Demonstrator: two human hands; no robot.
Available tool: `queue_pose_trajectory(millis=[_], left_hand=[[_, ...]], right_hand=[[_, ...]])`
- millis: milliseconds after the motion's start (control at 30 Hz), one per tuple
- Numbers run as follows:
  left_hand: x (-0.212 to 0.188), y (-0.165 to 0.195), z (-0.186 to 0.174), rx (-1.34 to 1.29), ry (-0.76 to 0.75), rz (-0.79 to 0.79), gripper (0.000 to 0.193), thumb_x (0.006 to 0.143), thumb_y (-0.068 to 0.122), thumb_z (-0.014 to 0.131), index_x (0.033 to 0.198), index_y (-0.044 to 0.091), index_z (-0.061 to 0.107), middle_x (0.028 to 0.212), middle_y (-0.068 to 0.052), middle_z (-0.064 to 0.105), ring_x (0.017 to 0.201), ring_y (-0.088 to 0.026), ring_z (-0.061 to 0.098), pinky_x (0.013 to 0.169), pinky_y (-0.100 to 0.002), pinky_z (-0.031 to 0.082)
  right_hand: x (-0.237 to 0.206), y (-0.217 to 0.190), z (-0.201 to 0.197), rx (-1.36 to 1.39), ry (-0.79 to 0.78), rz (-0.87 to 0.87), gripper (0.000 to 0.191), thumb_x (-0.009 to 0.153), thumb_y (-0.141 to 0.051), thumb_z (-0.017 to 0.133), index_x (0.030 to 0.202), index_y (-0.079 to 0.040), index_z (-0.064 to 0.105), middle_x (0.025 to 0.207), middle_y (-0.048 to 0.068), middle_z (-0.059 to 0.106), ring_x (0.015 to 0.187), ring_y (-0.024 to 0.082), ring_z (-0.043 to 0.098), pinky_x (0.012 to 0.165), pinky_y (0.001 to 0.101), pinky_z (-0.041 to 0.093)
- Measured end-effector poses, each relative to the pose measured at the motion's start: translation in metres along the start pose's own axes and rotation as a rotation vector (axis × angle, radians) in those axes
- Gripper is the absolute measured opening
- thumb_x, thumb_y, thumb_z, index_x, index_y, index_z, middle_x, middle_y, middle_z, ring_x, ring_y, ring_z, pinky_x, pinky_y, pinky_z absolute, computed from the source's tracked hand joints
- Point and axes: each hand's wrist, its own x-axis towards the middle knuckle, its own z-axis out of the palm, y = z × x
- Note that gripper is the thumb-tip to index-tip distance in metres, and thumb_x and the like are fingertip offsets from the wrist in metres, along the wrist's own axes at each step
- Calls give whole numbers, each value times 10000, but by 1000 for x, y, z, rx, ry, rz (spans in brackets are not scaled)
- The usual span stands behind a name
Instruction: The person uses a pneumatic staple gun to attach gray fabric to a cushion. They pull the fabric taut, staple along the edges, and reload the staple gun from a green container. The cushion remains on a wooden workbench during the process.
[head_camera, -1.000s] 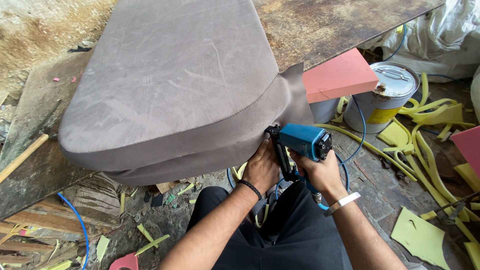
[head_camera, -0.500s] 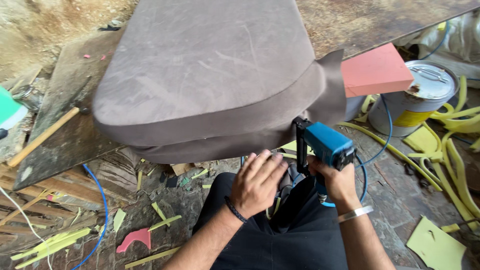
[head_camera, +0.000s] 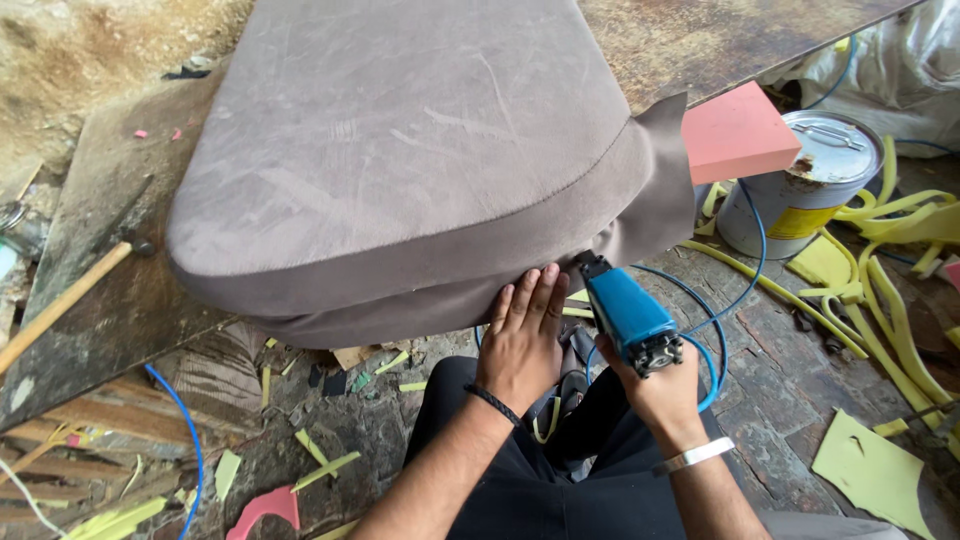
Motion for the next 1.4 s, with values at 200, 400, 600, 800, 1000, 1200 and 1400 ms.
queue_pose_trajectory(millis=[200,400,600,800,1000,1200,1400], left_hand=[[-4,4,4,40,-20,13,693,924,171,522,1587,57,358,1675,-117,324,1564,-264,237,1276,-450,101],[-5,5,2,-40,16,0,653,953,170,519,1575,38,370,1677,-120,336,1570,-254,258,1291,-458,110],[-6,1,-8,-228,-6,-16,696,922,209,573,1568,34,382,1663,-128,336,1549,-278,275,1278,-463,159],[-15,-7,-21,-311,-13,-21,728,908,218,644,1562,49,371,1663,-123,335,1547,-291,290,1278,-472,184],[-37,-22,-22,-266,-49,-18,743,884,160,661,1565,52,384,1665,-123,352,1551,-285,310,1284,-471,225],[-40,-55,-22,-178,114,32,703,974,213,651,1597,93,348,1669,-101,333,1571,-268,290,1312,-459,235],[-28,-46,-17,7,-82,-82,671,946,148,537,1579,41,338,1663,-138,324,1548,-278,265,1270,-474,158]], right_hand=[[-3,-3,13,42,2,35,280,790,-224,848,900,2,725,736,47,739,621,111,655,576,294,530],[-4,-2,16,-35,1,-23,301,779,-264,849,864,-4,724,707,61,742,603,120,666,563,291,539],[-2,-5,20,-185,15,-89,239,806,-229,812,836,-12,716,695,60,742,591,115,706,557,286,547],[-6,-13,26,-63,-32,-180,217,812,-215,796,842,-19,709,702,74,745,593,152,710,557,295,543],[-11,-20,33,-207,40,-207,211,812,-185,805,815,-16,679,690,96,719,611,159,724,575,302,546],[-14,-29,37,-86,-10,-101,209,793,-167,816,878,-14,701,713,79,762,638,146,748,580,289,570],[-26,-36,55,-51,-33,-187,337,756,-146,828,1047,-6,732,808,110,787,722,149,775,654,285,586]])
